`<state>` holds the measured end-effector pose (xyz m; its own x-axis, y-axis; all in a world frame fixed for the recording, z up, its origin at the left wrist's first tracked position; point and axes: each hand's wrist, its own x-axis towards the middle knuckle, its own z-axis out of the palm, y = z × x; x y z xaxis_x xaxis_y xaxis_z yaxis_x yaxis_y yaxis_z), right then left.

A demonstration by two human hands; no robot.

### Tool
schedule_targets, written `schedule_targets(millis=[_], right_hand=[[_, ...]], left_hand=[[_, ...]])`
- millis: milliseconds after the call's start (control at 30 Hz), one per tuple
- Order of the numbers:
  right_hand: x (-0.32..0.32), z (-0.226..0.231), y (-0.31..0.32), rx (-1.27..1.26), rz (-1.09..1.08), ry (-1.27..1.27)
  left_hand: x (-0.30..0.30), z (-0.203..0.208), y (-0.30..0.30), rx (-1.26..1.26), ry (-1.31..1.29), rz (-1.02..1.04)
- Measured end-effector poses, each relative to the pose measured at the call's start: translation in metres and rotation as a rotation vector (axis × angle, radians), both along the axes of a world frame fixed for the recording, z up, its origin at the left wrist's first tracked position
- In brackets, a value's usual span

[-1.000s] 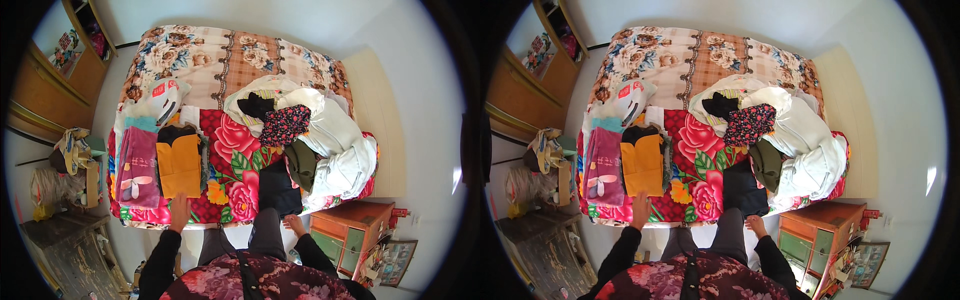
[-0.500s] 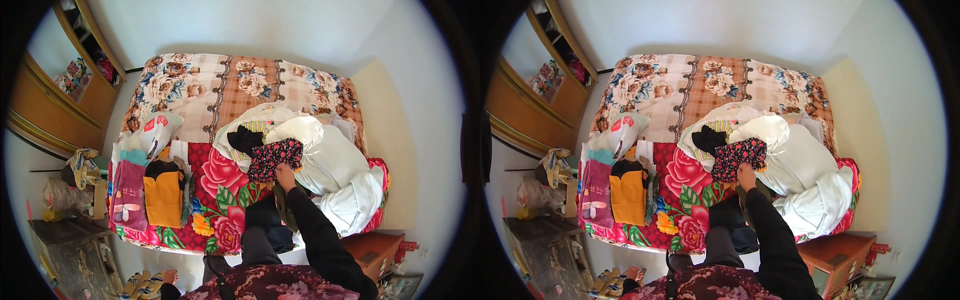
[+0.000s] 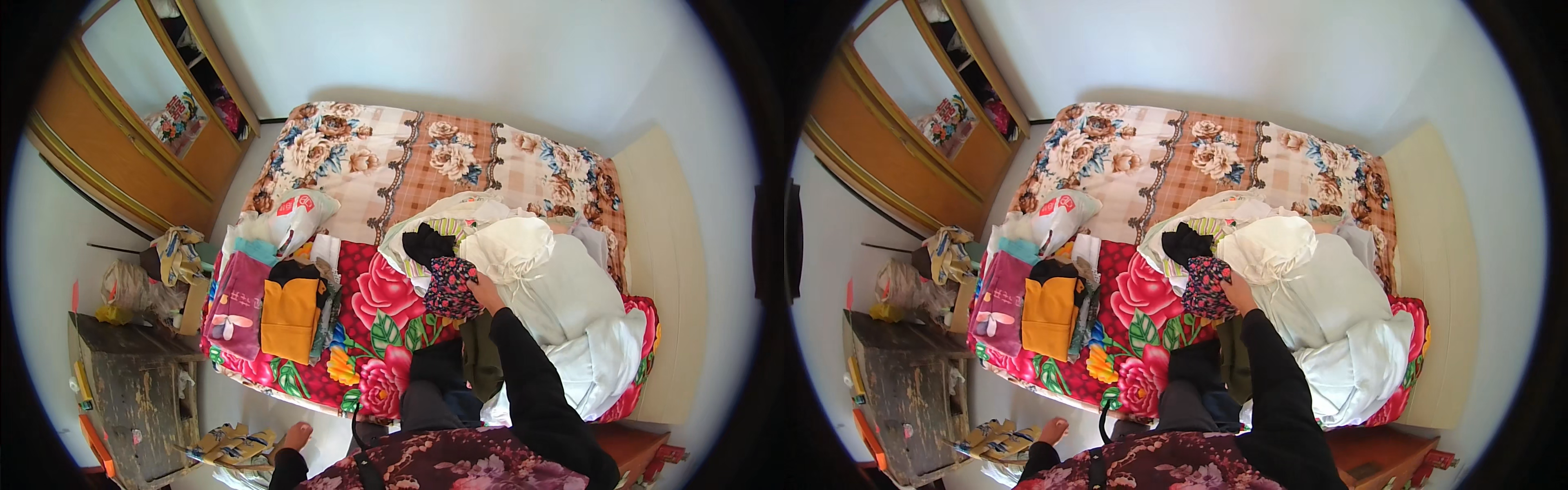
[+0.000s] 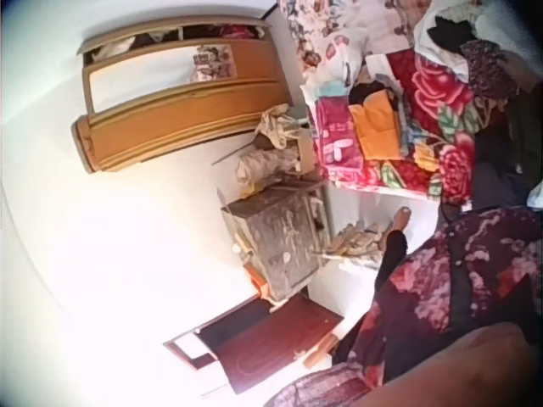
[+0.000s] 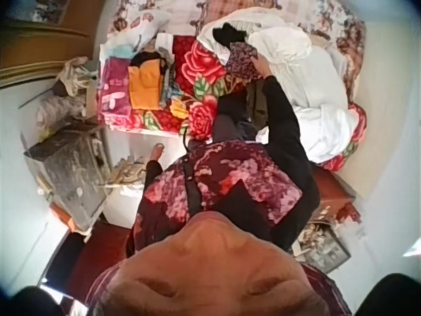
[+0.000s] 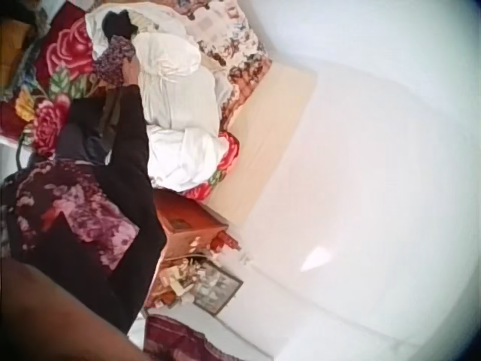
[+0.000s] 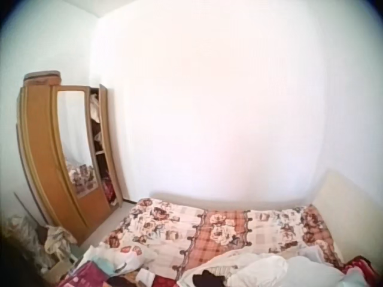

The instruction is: The person folds several garments on a bed, including a black long-sleeve shirt, a yellow shirt, a floral-patterned top, a striped shirt, and a white embroidered shirt. Each item is smoothed, folded, and placed into a growing stack on the bed.

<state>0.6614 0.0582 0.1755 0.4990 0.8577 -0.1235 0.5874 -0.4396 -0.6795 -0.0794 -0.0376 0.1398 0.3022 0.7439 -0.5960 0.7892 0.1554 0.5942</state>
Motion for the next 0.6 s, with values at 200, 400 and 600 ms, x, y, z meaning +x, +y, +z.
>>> schedule_targets(millis=[200,400,600], right_hand=[[-0.088,0.159,0.003,0.198,-0.091,0.945],[-0.174,0.317,0.003,0.399,0.063,1.215],[-0.255,0.427,-0.018,0.525,0.225,1.233]], left_hand=[[0.093,0.091,0.072,0.188,-0.133,-0.09],[0.148,0.181,0.109,0.294,-0.419,-0.174],[0.21,0.322,0.109,0.531,-0.749,-0.15]])
